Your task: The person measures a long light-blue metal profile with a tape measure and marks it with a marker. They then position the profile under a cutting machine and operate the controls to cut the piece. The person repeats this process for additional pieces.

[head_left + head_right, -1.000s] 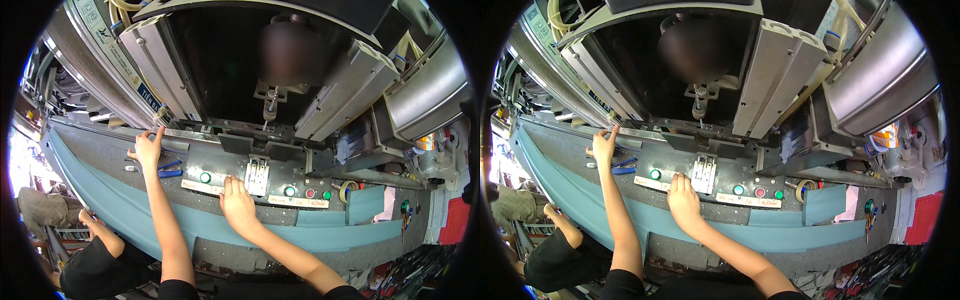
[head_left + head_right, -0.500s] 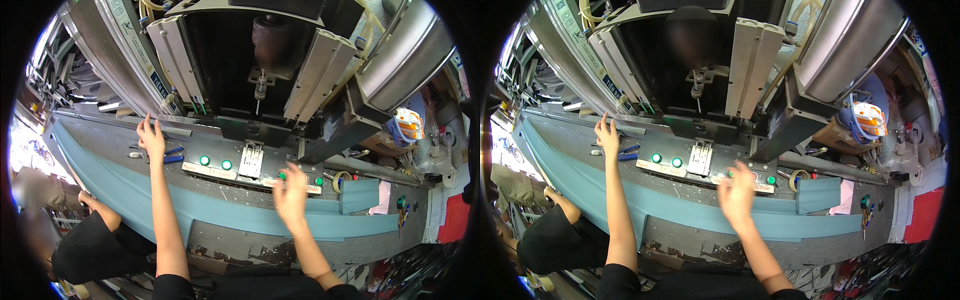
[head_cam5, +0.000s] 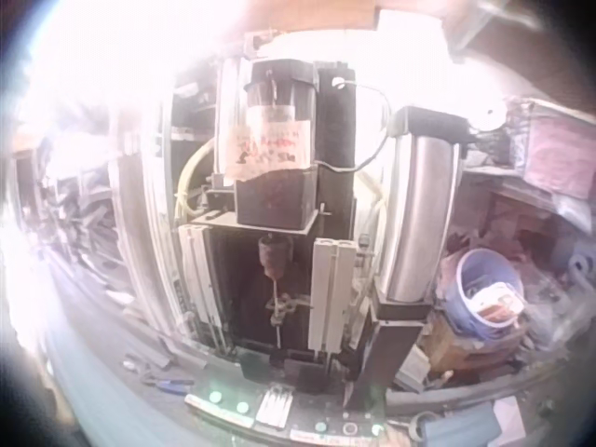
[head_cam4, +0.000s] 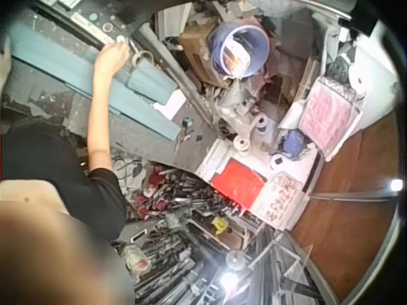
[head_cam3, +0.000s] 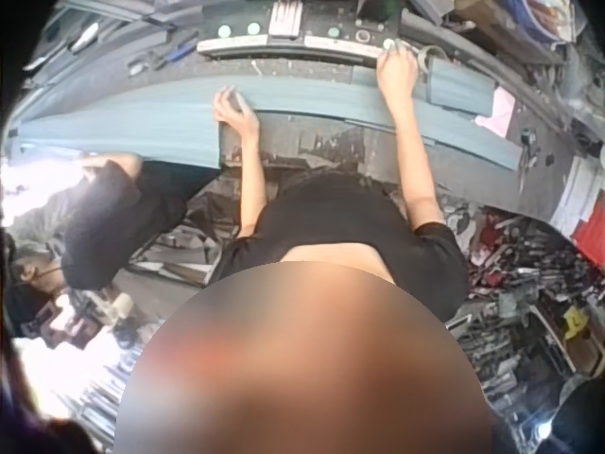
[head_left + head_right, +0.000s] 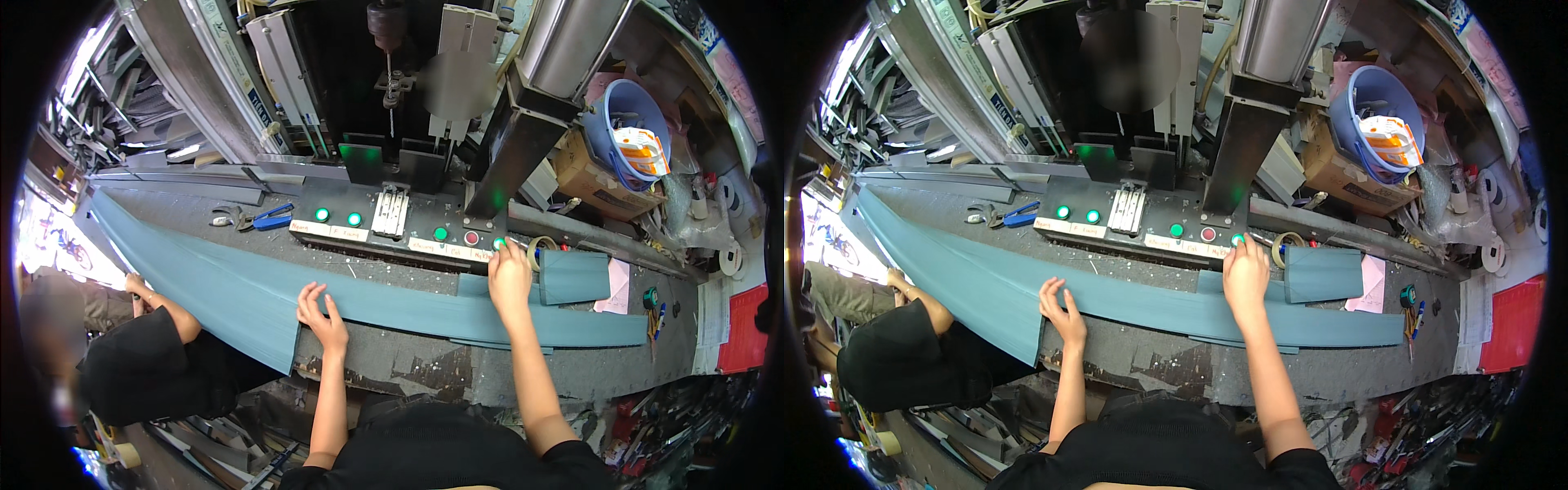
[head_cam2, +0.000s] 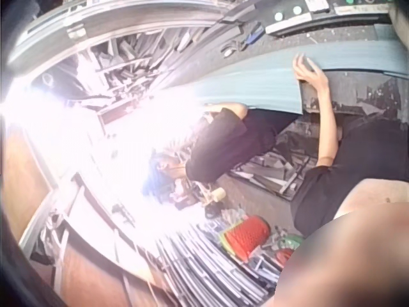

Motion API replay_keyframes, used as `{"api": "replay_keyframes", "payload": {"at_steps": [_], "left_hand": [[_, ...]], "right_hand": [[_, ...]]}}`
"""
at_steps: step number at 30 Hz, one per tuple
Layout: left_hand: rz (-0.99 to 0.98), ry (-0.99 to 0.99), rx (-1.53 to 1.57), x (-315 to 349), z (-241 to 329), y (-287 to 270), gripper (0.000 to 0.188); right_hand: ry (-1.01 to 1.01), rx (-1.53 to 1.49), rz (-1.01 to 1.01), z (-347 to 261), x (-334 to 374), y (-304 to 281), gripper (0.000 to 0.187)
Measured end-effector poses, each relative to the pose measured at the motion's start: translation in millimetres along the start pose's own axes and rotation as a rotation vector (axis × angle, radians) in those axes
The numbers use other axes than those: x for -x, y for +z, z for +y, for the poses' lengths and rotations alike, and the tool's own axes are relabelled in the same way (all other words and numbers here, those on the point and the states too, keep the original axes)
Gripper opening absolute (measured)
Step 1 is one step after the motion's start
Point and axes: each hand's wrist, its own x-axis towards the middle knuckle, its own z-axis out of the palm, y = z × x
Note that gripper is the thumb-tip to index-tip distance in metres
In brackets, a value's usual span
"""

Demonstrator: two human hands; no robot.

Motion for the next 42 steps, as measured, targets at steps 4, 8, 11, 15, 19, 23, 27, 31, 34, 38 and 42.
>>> {"api": "replay_keyframes", "payload": {"at_steps": [4,8,11,15,19,23,27,31,34,38,42], "left_hand": [[0.045,0.184,-0.058,29,-10,-5,0.019],[0.008,0.081,-0.019,30,-13,-3,0.017],[0.060,0.070,-0.022,27,-14,0,0.016],[0.048,0.044,-0.043,25,-13,1,0.017],[0.034,0.029,-0.049,24,-12,2,0.015],[-0.001,0.025,-0.105,22,-12,3,0.014],[0.006,0.030,-0.088,21,-12,4,0.013],[0.000,0.025,-0.096,21,-12,5,0.014],[-0.003,0.025,-0.106,21,-11,4,0.014],[-0.008,0.016,-0.107,21,-10,4,0.014],[0.004,0.030,-0.105,21,-9,4,0.013]], "right_hand": [[-0.251,-0.138,0.176,-30,-7,12,0.027],[-0.281,-0.230,0.096,-62,-8,45,0.027],[-0.315,-0.095,0.072,-66,-12,55,0.029],[-0.397,-0.051,-0.035,-56,-17,51,0.034],[-0.356,-0.166,0.004,-53,-10,53,0.040],[-0.309,-0.135,0.023,-56,2,61,0.050],[-0.307,-0.068,0.024,-60,5,67,0.056],[-0.292,0.003,0.038,-69,6,69,0.058],[-0.330,0.070,0.093,-71,7,67,0.055],[-0.382,0.136,0.077,-69,8,63,0.055],[-0.389,0.044,0.109,-65,6,64,0.056]]}}
